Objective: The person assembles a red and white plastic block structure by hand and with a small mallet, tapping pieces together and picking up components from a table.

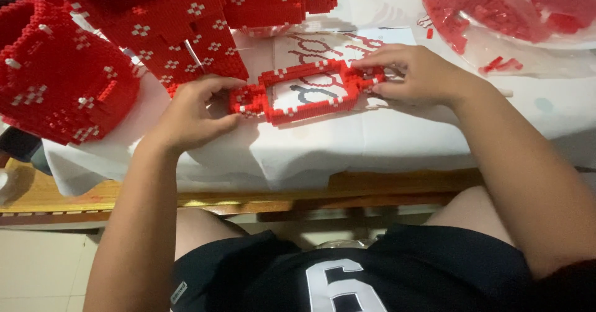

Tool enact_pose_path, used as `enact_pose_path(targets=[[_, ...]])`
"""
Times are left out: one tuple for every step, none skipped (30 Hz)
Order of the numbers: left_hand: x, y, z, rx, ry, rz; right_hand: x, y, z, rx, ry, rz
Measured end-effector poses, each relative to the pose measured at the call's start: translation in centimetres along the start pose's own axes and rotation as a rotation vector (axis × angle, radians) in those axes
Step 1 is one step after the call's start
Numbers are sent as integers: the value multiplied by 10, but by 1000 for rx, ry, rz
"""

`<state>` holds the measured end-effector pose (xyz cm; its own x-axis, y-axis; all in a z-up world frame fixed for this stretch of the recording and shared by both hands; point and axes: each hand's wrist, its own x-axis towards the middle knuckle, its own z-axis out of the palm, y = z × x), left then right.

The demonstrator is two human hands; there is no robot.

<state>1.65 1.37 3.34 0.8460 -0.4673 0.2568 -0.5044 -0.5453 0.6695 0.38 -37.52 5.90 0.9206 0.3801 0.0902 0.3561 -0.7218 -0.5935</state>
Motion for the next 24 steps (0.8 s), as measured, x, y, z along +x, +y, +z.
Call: enact_pose_path(targets=[[1,-1,-1,1,1,6,-1,-4,-2,-3,5,0],[2,-2,-1,-69,1,-19,-3,-7,-4,25,3,40],[3,-3,-2,-137,1,-45,-3,-11,-6,56,-2,78],[4,-7,-1,-136,3,-42,-4,-14,-7,54,1,76],[6,-10,-1,-158,13,-41,-4,-18,-8,70,5,118],[8,-14,0,-181,23,-39,-4,-21,-10,85,8,161],[8,-14,0,-179,24,-36,-5,-25,-9,84,11,159],[8,-15,0,-198,32,-37,-7,-28,-8,101,8,179],[7,-15,2,-218,38,-40,-9,-31,-7,117,4,200],[9,-19,3,-217,39,-38,-9,-31,-7,116,6,198],[10,-23,5,-218,34,-30,-8,-30,-7,119,2,205],[12,-26,6,-219,28,-22,-8,-30,-7,122,-1,211],[8,-19,5,-217,30,-19,-8,-29,-6,121,2,208],[4,-11,4,-169,30,-27,-9,-28,-5,100,-9,206],[1,-3,3,-122,29,-34,-9,-27,-5,77,-20,204],[0,2,2,-121,31,-31,-6,-18,-4,76,-17,202],[-1,7,2,-57,20,-15,-3,-8,-2,19,-30,191],[-3,12,2,8,8,2,0,1,-1,-38,-43,180],[-4,11,4,8,8,3,1,2,-1,-39,-42,181],[-5,10,6,17,22,10,3,3,-1,-58,-44,174],[-5,10,7,26,36,18,4,3,-2,-78,-45,166],[-6,4,11,27,37,20,5,3,-2,-79,-43,166],[-6,-2,14,6,35,13,6,2,-3,-84,-47,135],[-5,-8,17,-15,33,6,7,2,-4,-89,-52,105]])
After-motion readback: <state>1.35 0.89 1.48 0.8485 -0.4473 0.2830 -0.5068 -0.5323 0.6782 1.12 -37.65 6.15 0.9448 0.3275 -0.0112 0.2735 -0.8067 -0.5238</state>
